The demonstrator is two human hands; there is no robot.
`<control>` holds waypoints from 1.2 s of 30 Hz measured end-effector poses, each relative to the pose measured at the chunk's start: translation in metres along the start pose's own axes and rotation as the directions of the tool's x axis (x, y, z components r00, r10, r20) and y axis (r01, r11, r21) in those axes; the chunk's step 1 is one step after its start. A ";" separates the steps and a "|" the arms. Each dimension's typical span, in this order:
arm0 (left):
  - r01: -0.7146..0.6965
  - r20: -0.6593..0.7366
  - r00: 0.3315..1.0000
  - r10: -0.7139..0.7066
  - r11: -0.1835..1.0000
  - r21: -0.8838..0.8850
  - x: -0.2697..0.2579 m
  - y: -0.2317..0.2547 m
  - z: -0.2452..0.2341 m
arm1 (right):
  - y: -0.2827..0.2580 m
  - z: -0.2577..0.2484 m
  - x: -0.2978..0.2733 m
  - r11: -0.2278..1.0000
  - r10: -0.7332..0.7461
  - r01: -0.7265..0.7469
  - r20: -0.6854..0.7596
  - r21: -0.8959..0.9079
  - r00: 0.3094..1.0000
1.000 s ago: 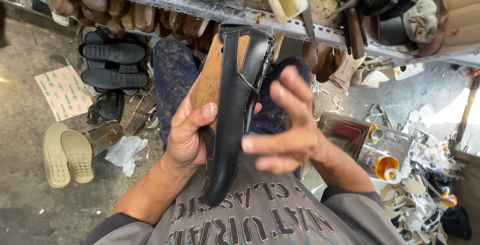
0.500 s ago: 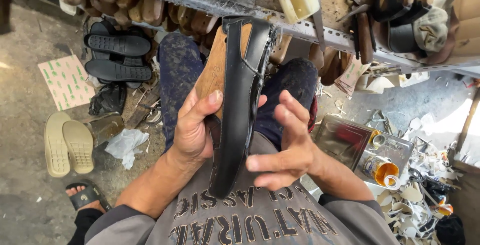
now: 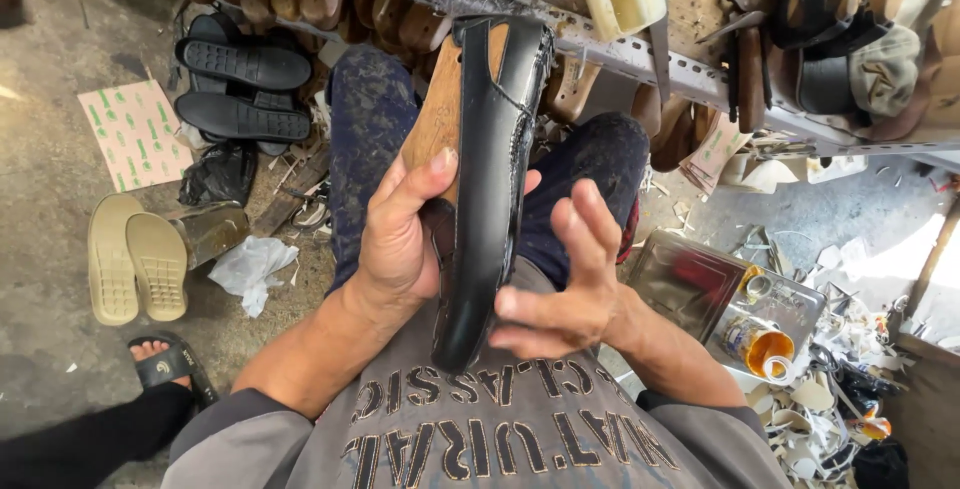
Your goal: Applying adhesive to the edges of shoe soles using a manual applicator in a workshop environment.
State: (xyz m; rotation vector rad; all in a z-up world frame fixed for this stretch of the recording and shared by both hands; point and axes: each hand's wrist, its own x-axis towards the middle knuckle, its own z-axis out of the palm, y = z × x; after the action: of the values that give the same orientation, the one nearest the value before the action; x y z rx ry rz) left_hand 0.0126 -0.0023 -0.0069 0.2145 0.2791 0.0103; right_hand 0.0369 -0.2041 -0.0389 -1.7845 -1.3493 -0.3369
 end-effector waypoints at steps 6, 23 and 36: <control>-0.003 -0.049 0.999 0.006 0.999 0.046 0.003 0.001 0.002 | 0.004 -0.010 0.023 0.978 0.199 -0.202 -0.063 -0.047 0.978; 0.012 -0.211 0.977 -0.024 0.998 -0.054 0.012 -0.001 -0.007 | 0.003 -0.004 0.019 0.997 0.019 -0.018 -0.006 0.075 1.000; 0.054 -0.298 0.952 -0.071 0.996 -0.065 0.016 -0.001 -0.012 | 0.003 -0.006 0.026 0.993 -0.112 0.110 0.048 0.041 0.993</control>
State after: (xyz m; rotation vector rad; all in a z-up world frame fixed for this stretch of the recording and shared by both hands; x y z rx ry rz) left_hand 0.0247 0.0001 -0.0223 0.1478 0.5882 -0.0126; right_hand 0.0510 -0.1916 -0.0197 -1.7004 -1.4845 -0.3264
